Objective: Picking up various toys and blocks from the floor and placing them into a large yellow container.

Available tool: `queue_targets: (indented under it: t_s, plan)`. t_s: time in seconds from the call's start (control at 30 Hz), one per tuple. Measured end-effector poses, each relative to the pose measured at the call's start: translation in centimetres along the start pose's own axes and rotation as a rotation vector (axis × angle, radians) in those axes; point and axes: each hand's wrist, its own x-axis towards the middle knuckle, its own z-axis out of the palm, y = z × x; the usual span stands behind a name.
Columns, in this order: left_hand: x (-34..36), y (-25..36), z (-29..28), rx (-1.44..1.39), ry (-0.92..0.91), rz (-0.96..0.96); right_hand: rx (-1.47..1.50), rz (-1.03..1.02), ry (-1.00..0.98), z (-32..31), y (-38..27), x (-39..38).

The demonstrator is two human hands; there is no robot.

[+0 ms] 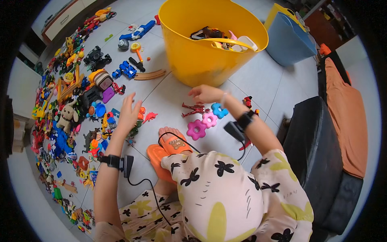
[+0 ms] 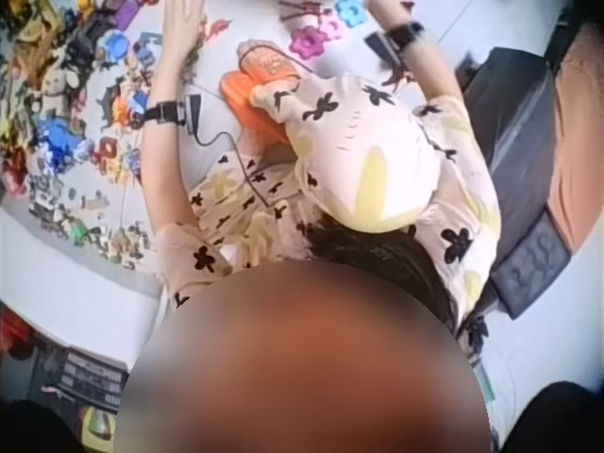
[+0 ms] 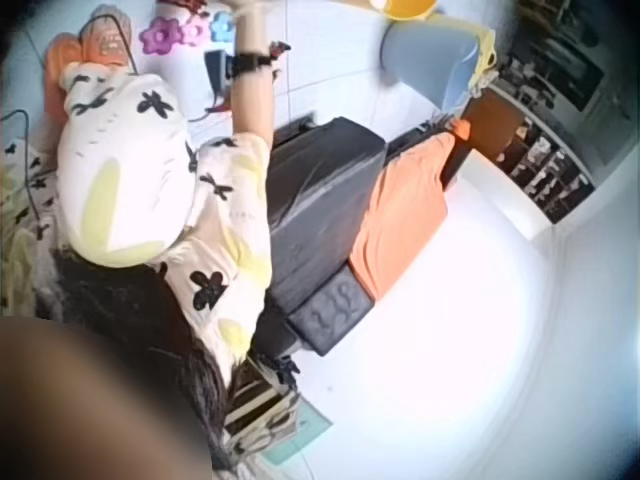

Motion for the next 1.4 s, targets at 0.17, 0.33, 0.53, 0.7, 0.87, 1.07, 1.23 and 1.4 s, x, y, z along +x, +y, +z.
queue_targets:
  t_s: [0.17,0.33,0.53,0.7,0.87,1.07,1.23,1.4]
  plan:
    - [-5.3,-2.8,-0.2,-0.036,-0.022,-0.170,-0.680,0.193,0.751,1.7,9.9,10.2]
    - [-7.9,-4.7,-1.3,-0.024,-0.031,-0.297,-0.696,0.177,0.644,4.3,7.7,13.1]
    - [-5.7,-5.4,-0.1,-0.042,-0.111,-0.315,-0.351,0.138,0.591,0.0,5.9,16.8]
    - [-5.1,-10.0,-0.1,0.057,-0.194,-0.353,0.263,-0.073,0.614,0.1,-6.4,19.2]
    - [-0.8,-9.3,3.6,0.432,-0.244,-0.097,0.275,-0.147,0.494,-4.6,-9.8,19.2]
    - [5.2,-7.7,2.3,0.694,-0.640,0.071,0.339,-0.069,0.582,-4.0,-12.3,25.4]
    - [6.4,-7.1,5.7,0.580,-0.623,0.185,-0.024,0.090,0.783,-9.2,-8.5,30.4]
    - [0.9,-8.8,4.1,0.620,-0.569,0.087,-0.077,0.090,1.033,-6.4,-10.5,34.1]
